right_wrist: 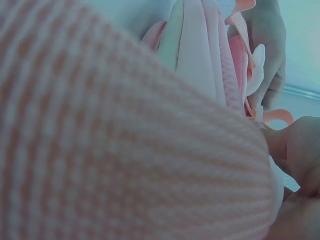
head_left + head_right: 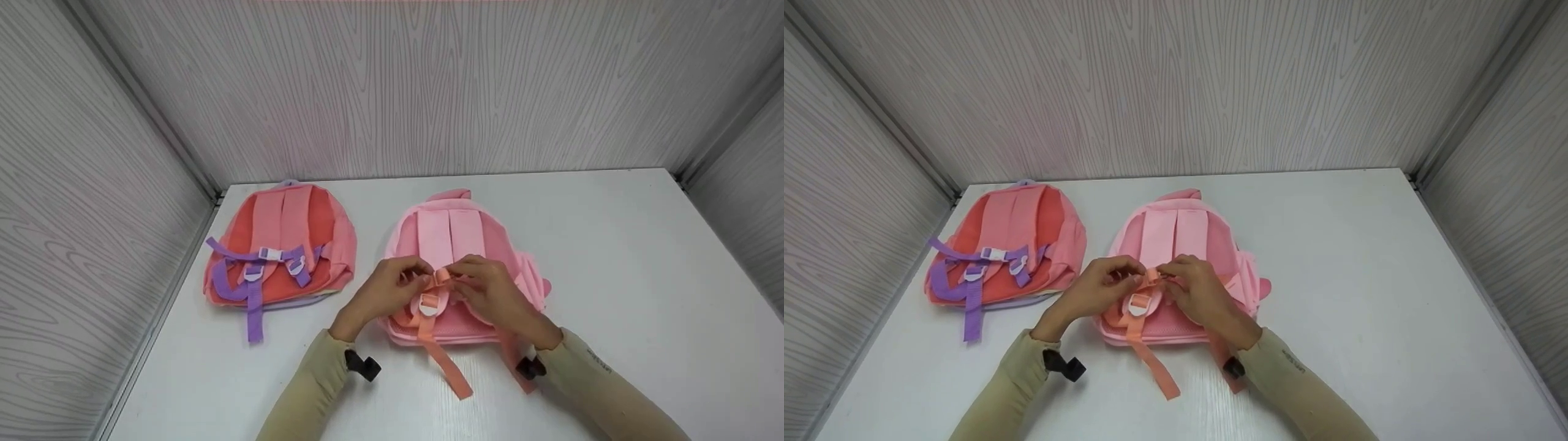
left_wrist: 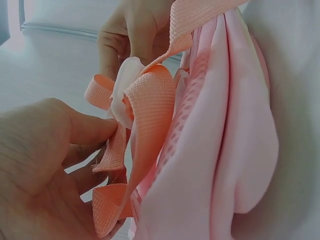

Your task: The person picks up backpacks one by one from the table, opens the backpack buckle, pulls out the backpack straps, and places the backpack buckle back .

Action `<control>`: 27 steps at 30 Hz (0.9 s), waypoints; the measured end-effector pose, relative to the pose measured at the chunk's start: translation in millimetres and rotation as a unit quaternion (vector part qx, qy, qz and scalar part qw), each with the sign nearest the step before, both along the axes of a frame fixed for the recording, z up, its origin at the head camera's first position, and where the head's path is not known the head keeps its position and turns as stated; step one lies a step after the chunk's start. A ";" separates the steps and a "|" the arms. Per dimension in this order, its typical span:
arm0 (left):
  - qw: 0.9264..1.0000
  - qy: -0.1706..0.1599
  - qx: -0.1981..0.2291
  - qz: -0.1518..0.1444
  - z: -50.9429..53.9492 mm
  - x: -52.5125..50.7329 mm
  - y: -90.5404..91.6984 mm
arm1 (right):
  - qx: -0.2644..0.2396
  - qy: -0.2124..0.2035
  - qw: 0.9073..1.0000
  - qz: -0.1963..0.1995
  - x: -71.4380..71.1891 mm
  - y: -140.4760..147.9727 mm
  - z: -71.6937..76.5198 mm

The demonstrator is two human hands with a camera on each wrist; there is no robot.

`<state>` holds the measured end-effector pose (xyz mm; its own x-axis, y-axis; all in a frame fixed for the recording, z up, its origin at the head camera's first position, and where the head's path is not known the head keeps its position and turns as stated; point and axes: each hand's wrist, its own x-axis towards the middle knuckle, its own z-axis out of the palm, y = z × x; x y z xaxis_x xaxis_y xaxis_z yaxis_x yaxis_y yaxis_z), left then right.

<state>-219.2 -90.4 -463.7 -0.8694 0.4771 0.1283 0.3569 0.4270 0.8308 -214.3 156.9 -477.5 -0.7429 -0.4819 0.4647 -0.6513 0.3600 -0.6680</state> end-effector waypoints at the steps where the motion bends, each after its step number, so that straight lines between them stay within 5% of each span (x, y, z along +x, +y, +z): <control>1: 1.000 -0.002 0.001 0.002 -0.2 0.4 0.8 | 0.001 -0.005 1.000 0.000 0.1 0.1 0.0; 13: 1.000 -0.018 -0.020 -0.002 3.3 1.3 -1.5 | -0.003 -0.012 1.000 0.005 -1.4 0.9 -1.7; 27: 1.000 0.014 -0.016 -0.013 3.1 -1.4 -7.1 | -0.027 -0.013 0.999 0.013 -1.4 2.9 -1.6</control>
